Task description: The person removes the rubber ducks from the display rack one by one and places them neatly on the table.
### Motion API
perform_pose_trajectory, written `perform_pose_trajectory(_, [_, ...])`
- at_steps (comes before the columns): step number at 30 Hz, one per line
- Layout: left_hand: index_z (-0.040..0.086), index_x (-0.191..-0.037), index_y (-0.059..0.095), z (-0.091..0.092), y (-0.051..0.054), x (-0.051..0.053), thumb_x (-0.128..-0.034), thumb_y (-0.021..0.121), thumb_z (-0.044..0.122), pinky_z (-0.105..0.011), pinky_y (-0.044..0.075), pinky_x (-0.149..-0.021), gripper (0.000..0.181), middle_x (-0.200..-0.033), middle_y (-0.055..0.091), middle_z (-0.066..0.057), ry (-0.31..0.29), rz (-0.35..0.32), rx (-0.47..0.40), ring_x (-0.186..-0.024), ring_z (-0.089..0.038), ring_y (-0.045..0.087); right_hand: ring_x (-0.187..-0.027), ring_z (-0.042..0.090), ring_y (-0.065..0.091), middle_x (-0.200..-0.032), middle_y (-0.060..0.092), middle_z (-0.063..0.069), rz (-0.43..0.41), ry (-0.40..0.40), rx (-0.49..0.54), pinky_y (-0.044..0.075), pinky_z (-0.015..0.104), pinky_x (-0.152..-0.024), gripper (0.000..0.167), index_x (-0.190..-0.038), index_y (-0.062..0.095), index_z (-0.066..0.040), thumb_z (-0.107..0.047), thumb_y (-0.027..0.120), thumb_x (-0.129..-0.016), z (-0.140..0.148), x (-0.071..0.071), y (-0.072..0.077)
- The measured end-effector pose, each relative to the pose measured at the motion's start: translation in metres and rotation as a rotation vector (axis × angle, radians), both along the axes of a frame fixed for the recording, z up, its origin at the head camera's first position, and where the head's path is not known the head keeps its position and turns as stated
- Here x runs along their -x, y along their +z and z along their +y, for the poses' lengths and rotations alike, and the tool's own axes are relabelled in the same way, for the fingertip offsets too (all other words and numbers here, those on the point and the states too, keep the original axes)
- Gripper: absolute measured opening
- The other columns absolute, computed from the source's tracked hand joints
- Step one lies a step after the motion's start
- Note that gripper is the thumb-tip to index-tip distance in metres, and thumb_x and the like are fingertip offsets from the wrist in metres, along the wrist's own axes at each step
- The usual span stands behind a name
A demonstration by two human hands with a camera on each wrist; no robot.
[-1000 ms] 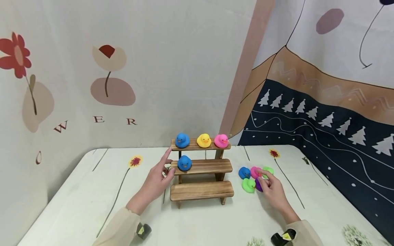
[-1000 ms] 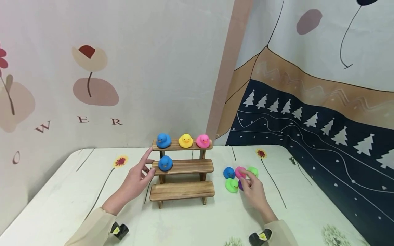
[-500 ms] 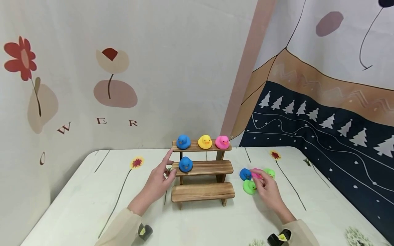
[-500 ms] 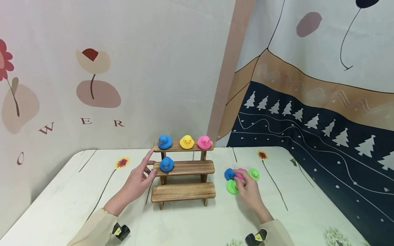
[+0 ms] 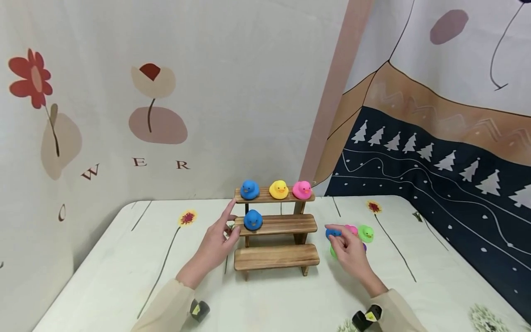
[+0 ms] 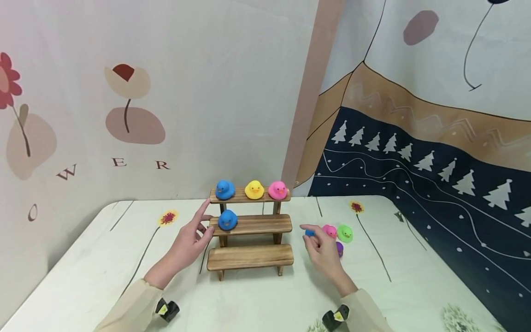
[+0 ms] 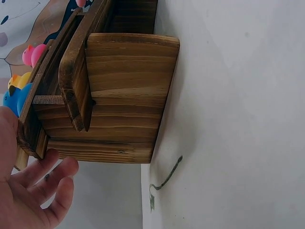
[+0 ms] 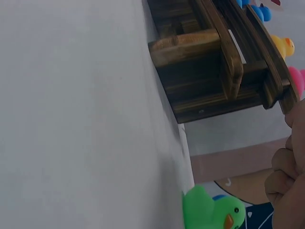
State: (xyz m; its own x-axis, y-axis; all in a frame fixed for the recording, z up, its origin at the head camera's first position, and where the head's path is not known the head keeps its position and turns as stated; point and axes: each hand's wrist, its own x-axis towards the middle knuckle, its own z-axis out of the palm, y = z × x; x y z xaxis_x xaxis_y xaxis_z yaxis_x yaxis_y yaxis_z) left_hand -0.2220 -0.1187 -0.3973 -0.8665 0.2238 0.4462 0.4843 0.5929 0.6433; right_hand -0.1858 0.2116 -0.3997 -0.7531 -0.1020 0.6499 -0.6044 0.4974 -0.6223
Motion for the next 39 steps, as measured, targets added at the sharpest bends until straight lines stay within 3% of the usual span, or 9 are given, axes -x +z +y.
perform_pose_trajectory(10, [0.026, -0.155, 0.018, 0.001, 0.0, 0.001, -0.0948, 0.057, 0.012, -0.022, 0.046, -0.061, 0.073, -0.12, 0.06, -0.013, 0.009, -0.01, 0.0, -0.073, -0.01, 0.051, -0.049, -0.006, 0.025, -0.048, 0.03, 0.003, 0.127, 0.063, -0.017, 0.022, 0.013, -0.041, 0.027, -0.103, 0.062, 0.014, 0.023, 0.059, -0.078, -0.016, 0.004, 0.002])
perform_pose_trajectory(21, [0.025, -0.155, 0.018, 0.001, 0.0, 0.0, -0.0948, 0.057, 0.013, -0.022, 0.046, -0.061, 0.073, -0.119, 0.06, -0.013, 0.008, 0.002, 0.002, -0.073, -0.01, 0.05, -0.049, -0.005, 0.023, -0.046, 0.03, 0.004, 0.092, 0.07, -0.055, 0.018, 0.007, -0.045, 0.029, -0.108, 0.061, 0.012, 0.02, 0.06, -0.08, -0.031, 0.003, 0.007])
perform_pose_trajectory(29, [0.025, -0.155, 0.018, 0.0, 0.0, 0.0, -0.0949, 0.057, 0.013, -0.022, 0.046, -0.062, 0.073, -0.12, 0.06, -0.013, 0.005, -0.009, -0.005, -0.073, -0.01, 0.05, -0.049, -0.005, 0.022, -0.046, 0.029, 0.002, 0.155, 0.088, -0.051, 0.016, 0.007, -0.044, 0.031, -0.107, 0.061, 0.012, 0.021, 0.061, -0.078, -0.038, 0.007, 0.007])
perform_pose_trajectory(39, [0.024, -0.155, 0.019, 0.0, 0.0, 0.0, -0.095, 0.057, 0.013, -0.022, 0.046, -0.062, 0.072, -0.12, 0.06, -0.013, 0.003, -0.003, -0.007, -0.073, -0.01, 0.051, -0.046, 0.0, 0.025, -0.047, 0.03, 0.004, 0.137, 0.111, -0.056, 0.017, 0.005, -0.047, 0.029, -0.108, 0.06, 0.015, 0.02, 0.062, -0.079, -0.045, 0.008, 0.013])
